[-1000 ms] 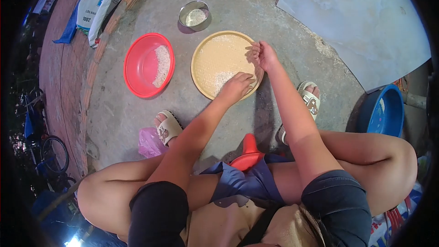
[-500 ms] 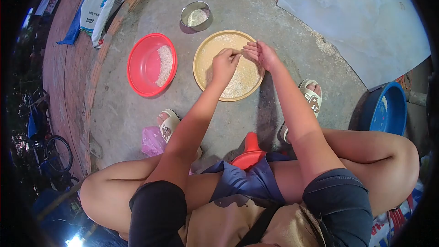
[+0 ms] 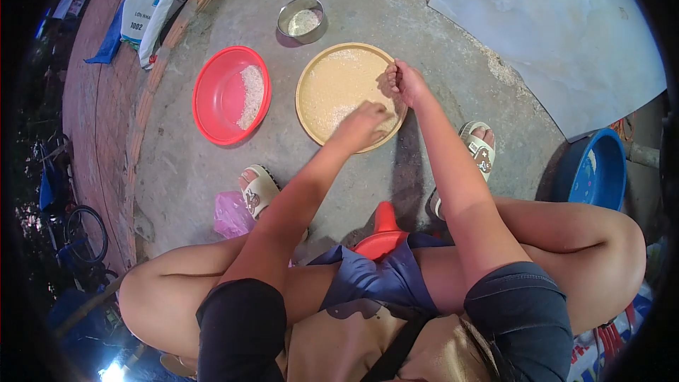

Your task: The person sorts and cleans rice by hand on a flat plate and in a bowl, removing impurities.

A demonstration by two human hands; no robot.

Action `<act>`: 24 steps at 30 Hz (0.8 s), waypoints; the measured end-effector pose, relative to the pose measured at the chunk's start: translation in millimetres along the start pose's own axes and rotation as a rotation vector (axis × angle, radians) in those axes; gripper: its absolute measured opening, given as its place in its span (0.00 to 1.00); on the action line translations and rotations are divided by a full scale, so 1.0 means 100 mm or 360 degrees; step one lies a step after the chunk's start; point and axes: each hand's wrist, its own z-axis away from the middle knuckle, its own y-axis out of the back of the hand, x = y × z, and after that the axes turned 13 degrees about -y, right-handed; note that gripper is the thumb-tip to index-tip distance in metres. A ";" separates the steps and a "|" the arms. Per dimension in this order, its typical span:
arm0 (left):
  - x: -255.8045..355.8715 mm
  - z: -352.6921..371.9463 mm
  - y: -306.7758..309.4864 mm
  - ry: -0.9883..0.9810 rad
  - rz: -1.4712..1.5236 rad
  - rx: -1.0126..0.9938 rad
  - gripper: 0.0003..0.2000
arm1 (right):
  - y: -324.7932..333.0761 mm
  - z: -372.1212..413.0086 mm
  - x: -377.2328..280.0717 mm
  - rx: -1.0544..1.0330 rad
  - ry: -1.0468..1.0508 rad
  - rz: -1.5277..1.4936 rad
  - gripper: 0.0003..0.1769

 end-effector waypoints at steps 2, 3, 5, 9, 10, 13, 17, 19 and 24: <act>-0.01 0.07 -0.17 -0.0117 -0.0017 0.0054 0.14 | 0.00 -0.01 0.00 -0.0020 -0.0007 -0.0069 0.21; -0.05 0.12 -0.22 -0.0047 0.0000 -0.0016 0.11 | 0.00 -0.02 0.00 -0.0046 -0.0015 -0.0140 0.21; -0.08 0.14 -0.22 0.0026 0.0018 -0.0083 0.09 | -0.01 0.00 0.00 -0.0036 -0.0018 -0.0143 0.21; -0.33 0.09 -0.09 0.0160 -0.0032 0.0202 0.06 | 0.04 -0.04 0.00 -0.0105 -0.0034 -0.0066 0.22; -0.40 0.08 -0.06 0.0238 -0.0050 0.0359 0.05 | 0.01 0.00 -0.02 -0.0107 -0.0034 -0.0064 0.22; -0.28 -0.16 0.28 0.0429 0.0094 0.0590 0.05 | -0.07 0.13 -0.05 -0.0176 -0.0081 -0.0029 0.24; -0.14 -0.45 0.50 0.0407 0.0384 0.0791 0.08 | -0.06 0.13 -0.02 -0.0322 -0.0121 0.0050 0.25; -0.18 -0.48 0.52 0.0292 0.0461 0.0843 0.09 | -0.06 0.13 0.03 -0.0348 -0.0159 0.0110 0.25; -0.35 -0.22 0.49 0.0541 0.0076 0.0285 0.11 | -0.11 0.06 0.04 -0.0177 -0.0159 -0.0066 0.23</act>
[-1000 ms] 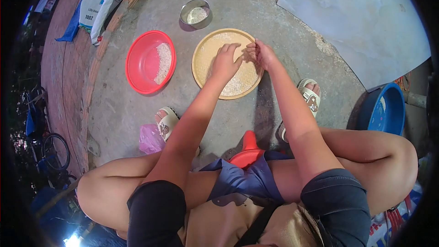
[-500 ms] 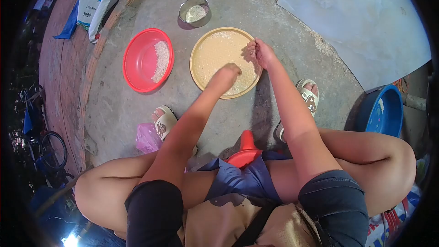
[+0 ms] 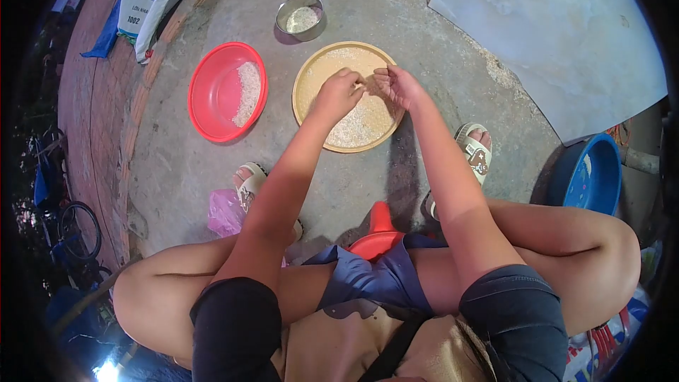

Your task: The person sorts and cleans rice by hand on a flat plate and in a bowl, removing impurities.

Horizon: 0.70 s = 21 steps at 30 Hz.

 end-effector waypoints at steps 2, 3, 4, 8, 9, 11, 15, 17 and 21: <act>-0.06 0.14 -0.07 -0.0077 0.0051 -0.0095 0.11 | 0.11 -0.08 -0.03 -0.0056 -0.0021 -0.0047 0.22; -0.08 0.21 -0.12 -0.0155 0.0101 -0.0191 0.11 | 0.17 -0.12 -0.03 -0.0113 -0.0042 -0.0096 0.22; -0.09 0.28 -0.18 -0.0153 0.0102 -0.0196 0.11 | 0.18 -0.13 -0.03 -0.0112 -0.0044 -0.0101 0.22; 0.04 0.52 -0.38 -0.0519 0.0082 -0.0295 0.11 | 0.08 -0.06 -0.04 -0.0102 -0.0036 -0.0115 0.22; 0.04 0.57 -0.45 -0.0509 0.0037 -0.0317 0.09 | 0.03 0.00 -0.05 -0.0032 -0.0023 -0.0054 0.23; 0.04 0.64 -0.52 -0.0485 0.0061 -0.0295 0.05 | 0.08 -0.04 -0.04 -0.0087 -0.0029 -0.0056 0.23; -0.10 0.54 -0.49 -0.0335 0.0120 -0.0263 0.06 | 0.09 -0.02 -0.05 -0.0183 -0.0061 -0.0055 0.25; 0.00 0.38 -0.34 -0.0002 0.0221 -0.0065 0.08 | 0.05 0.02 -0.05 -0.0162 -0.0073 -0.0031 0.25; 0.33 0.05 -0.10 0.0025 0.0240 0.0087 0.09 | 0.10 -0.04 -0.02 -0.0232 -0.0150 0.0223 0.25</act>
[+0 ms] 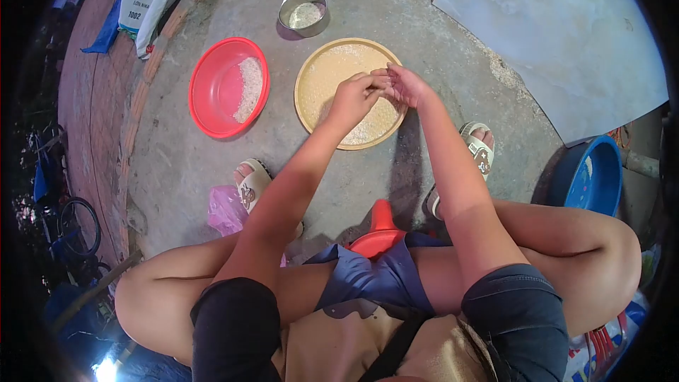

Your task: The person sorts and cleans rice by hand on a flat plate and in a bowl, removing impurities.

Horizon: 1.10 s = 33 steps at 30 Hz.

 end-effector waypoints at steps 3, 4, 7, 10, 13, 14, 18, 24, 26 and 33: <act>0.10 -0.10 0.03 -0.0162 0.0230 0.0127 0.11 | -0.13 0.16 -0.03 0.0103 -0.0038 0.0092 0.25; 0.03 -0.09 0.01 -0.0195 -0.0069 0.0152 0.13 | -0.11 0.14 -0.03 0.0105 -0.0035 0.0096 0.25; -0.23 0.05 -0.08 -0.0052 -0.0392 0.0178 0.18 | -0.05 0.07 -0.02 -0.0026 0.0015 -0.0066 0.25; -0.27 0.23 -0.21 0.0013 -0.0555 0.0118 0.19 | -0.06 0.08 -0.02 0.0018 0.0014 -0.0114 0.24; -0.23 0.48 -0.42 -0.0381 -0.0767 0.0131 0.14 | -0.06 0.10 -0.01 -0.0036 0.0048 -0.0139 0.24; -0.23 0.56 -0.49 -0.0434 -0.0616 -0.0037 0.12 | -0.08 0.11 -0.02 -0.0021 0.0044 -0.0171 0.24; -0.33 0.64 -0.61 -0.0556 -0.0374 -0.0228 0.08 | -0.13 0.11 -0.04 0.0047 0.0061 -0.0198 0.24; -0.13 0.18 -0.24 -0.0363 -0.0210 0.0266 0.05 | 0.02 -0.05 0.00 -0.0012 0.0063 -0.0228 0.23; -0.03 0.01 -0.11 -0.0286 -0.0189 0.0363 0.05 | -0.05 0.00 0.00 0.0026 0.0088 -0.0152 0.23; -0.02 -0.15 0.00 -0.0046 -0.0106 0.0424 0.17 | -0.06 -0.11 0.13 0.0032 0.0016 -0.0226 0.21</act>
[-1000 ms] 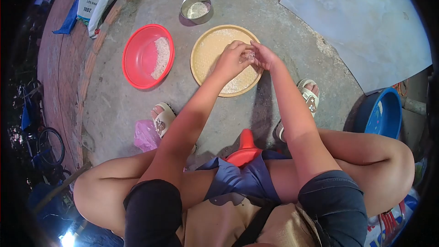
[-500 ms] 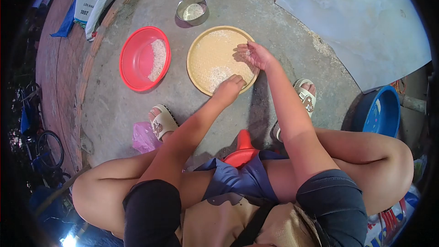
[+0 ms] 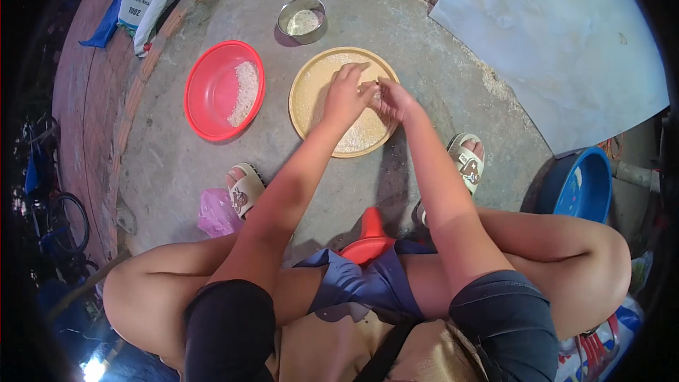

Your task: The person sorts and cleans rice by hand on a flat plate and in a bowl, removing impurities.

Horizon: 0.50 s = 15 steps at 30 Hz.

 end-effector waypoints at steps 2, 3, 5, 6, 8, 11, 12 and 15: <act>-0.25 0.15 -0.07 -0.0052 -0.0346 0.0088 0.20 | -0.05 0.05 0.01 -0.0010 0.0011 -0.0099 0.21; -0.37 0.27 -0.13 0.0097 -0.0520 0.0038 0.21 | -0.01 0.01 0.02 -0.0033 -0.0015 -0.0182 0.20; -0.40 0.47 -0.22 0.0257 -0.0688 -0.0004 0.22 | 0.04 -0.08 0.02 -0.0060 -0.0053 -0.0326 0.20; -0.36 0.59 -0.27 0.0042 -0.0779 -0.0094 0.21 | 0.06 -0.09 0.02 -0.0058 -0.0056 -0.0312 0.20; -0.24 0.74 -0.33 -0.0173 -0.0871 -0.0177 0.20 | -0.05 -0.02 0.01 0.0096 0.0030 -0.0196 0.20; -0.16 0.87 -0.43 -0.0440 -0.0530 -0.0417 0.17 | -0.14 0.02 -0.01 0.0135 0.0043 -0.0225 0.20; -0.19 0.87 -0.44 -0.0404 -0.0398 -0.0574 0.14 | -0.15 0.03 -0.02 0.0141 0.0034 -0.0223 0.20; -0.27 0.78 -0.44 -0.0362 -0.0260 -0.0642 0.08 | -0.23 0.05 -0.11 0.0114 0.0079 -0.0191 0.21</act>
